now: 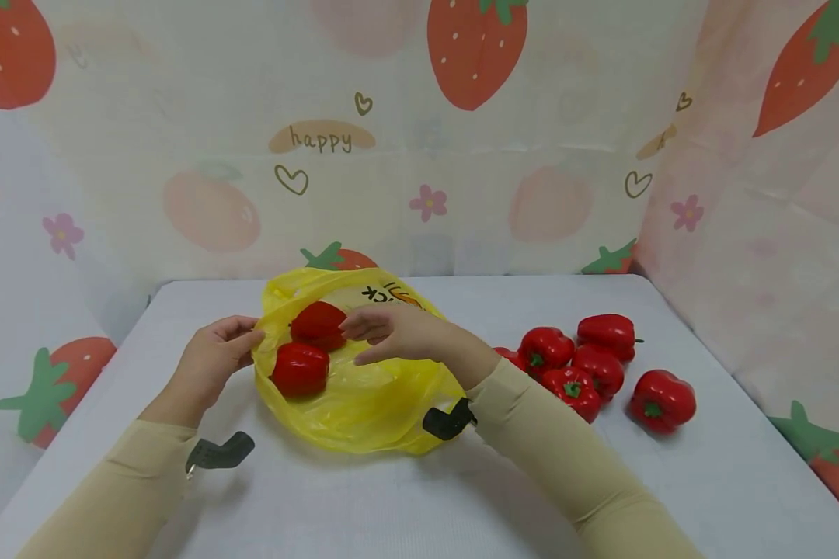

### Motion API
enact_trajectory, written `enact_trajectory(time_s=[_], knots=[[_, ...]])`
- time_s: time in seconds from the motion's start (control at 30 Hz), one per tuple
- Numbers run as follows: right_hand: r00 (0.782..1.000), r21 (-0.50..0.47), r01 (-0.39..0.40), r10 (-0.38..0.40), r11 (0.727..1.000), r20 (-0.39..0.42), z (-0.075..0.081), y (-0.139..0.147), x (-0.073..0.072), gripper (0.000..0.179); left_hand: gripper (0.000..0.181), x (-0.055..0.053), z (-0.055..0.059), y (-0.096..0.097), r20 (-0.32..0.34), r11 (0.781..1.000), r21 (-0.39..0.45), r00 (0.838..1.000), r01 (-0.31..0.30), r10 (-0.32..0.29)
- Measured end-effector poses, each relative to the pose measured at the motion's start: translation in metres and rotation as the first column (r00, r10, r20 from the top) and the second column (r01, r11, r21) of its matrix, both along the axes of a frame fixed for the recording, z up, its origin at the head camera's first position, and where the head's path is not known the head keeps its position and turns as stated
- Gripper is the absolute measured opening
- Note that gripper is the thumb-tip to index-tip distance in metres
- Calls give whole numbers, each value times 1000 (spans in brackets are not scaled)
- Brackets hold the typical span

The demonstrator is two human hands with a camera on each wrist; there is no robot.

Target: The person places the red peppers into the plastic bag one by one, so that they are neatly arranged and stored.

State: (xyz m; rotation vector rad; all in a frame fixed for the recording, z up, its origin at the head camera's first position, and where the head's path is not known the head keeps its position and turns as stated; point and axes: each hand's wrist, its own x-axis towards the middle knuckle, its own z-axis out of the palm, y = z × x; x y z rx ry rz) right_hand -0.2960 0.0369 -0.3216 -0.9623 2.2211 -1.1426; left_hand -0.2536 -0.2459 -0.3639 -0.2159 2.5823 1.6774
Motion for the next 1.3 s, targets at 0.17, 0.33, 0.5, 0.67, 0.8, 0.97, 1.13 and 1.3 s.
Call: enact_trajectory(time_s=[0.17,0.33,0.5,0.67,0.8,0.97,1.13,1.3], knots=[[999,-10,33,-33,999,-11,10,26,6,48,45,0,0,-2,-2,1000,-1,1000,-11,11],[995,29,88,-87,996,-44,14,53,11,45,45,0,-1,-2,-14,1000,5,1000,-10,11],[990,52,134,-131,990,-60,14,78,14,45,46,0,-2,-1,-8,1000,1,1000,-12,12],[981,74,182,-177,980,-75,14,100,15,47,46,-1,-2,-1,-14,1000,-4,1000,-4,4],[974,69,218,-212,974,-84,13,118,18,50,46,-2,-3,-1,-9,1000,-6,1000,-3,3],[968,45,237,-232,970,-91,11,141,22,49,47,-1,-2,0,-3,1000,-10,1000,-2,2],[961,58,269,-264,961,-81,5,164,26,50,47,-2,-2,1,-4,1000,-15,1000,-2,2],[941,75,332,-326,940,-90,-2,188,30,51,48,-3,-3,1,5,1000,-16,1000,-4,4]])
